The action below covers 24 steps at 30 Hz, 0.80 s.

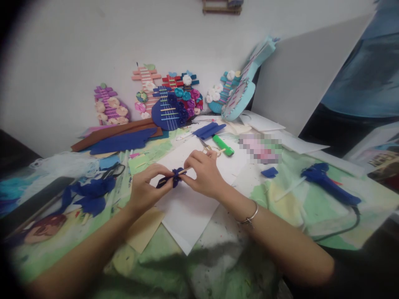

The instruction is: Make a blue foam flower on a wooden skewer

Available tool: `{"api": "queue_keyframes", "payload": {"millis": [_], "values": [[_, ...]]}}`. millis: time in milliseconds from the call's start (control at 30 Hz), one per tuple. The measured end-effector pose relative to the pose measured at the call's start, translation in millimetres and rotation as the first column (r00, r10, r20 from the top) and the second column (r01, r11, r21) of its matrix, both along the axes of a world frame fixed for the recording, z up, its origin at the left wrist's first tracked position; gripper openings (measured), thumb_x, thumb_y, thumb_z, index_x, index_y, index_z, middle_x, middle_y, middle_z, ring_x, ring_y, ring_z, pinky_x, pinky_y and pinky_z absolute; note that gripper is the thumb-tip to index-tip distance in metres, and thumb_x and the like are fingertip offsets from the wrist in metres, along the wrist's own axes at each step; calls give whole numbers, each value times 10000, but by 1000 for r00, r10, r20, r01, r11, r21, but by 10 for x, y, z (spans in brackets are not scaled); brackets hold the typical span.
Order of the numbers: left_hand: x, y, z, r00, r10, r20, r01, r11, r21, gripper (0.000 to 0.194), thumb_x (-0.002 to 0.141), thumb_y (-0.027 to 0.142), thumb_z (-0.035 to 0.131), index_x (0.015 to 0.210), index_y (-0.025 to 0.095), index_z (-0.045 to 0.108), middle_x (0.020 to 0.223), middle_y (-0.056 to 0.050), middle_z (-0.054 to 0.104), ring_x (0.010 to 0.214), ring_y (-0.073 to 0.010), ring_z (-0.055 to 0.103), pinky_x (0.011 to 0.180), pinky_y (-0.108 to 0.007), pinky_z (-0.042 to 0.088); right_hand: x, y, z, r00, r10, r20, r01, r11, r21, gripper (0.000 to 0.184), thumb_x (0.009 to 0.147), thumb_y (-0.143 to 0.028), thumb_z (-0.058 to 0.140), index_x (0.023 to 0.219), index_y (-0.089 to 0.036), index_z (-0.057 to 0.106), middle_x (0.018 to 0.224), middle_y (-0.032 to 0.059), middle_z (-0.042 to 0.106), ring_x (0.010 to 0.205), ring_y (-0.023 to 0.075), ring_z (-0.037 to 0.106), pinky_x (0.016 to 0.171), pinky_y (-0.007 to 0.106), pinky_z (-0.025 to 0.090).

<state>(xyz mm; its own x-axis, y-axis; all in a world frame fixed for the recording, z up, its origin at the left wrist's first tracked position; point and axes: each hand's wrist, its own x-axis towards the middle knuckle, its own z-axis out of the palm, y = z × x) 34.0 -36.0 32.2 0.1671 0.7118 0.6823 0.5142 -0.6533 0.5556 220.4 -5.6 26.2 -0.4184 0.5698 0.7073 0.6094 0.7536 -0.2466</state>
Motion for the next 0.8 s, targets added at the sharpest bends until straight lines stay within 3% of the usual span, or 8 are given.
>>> {"api": "queue_keyframes", "payload": {"millis": [133,267,400,500,633,800], "values": [[-16,12,-3,1000,-17,-15,17,999,-35,73,707,158,641,722,199,699,725,-41,701,725,-183,616,724,-303,471,14,5,-17,1000,-4,28,3,999,36,167,843,-339,573,798,-180,549,849,20,589,823,171,536,824,381,213],[-28,41,-11,1000,0,26,6,979,-203,116,686,146,635,742,185,729,713,-32,709,686,-169,618,691,-285,471,27,22,-27,998,-6,57,2,998,69,190,873,-363,531,797,-190,552,823,27,592,801,176,519,857,399,219],[-36,90,-41,975,21,221,79,898,-433,105,668,189,657,730,168,740,673,-27,705,619,-151,600,614,-268,468,15,-3,-7,1000,0,14,-2,991,135,124,863,-332,543,866,-212,572,927,61,615,947,229,502,905,421,242],[-22,112,-43,905,67,419,195,812,-551,145,640,246,705,739,145,736,666,-35,707,581,-142,602,576,-258,481,-6,-52,9,997,16,-71,-3,983,184,87,853,-285,557,895,-216,589,971,71,617,987,237,494,889,419,283],[9,123,-46,829,87,552,316,742,-591,202,622,295,740,731,126,731,653,-44,711,584,-148,620,596,-267,503,-40,-98,1,990,94,-105,-82,990,112,87,860,-265,544,821,-209,598,843,54,626,851,202,514,818,390,343],[20,150,-114,811,93,578,348,718,-604,218,662,290,722,793,117,733,706,-49,721,639,-142,628,651,-248,479,-70,-94,-24,982,125,-144,-121,992,37,94,860,-245,538,823,-208,616,865,59,662,845,207,519,807,388,385]]}}
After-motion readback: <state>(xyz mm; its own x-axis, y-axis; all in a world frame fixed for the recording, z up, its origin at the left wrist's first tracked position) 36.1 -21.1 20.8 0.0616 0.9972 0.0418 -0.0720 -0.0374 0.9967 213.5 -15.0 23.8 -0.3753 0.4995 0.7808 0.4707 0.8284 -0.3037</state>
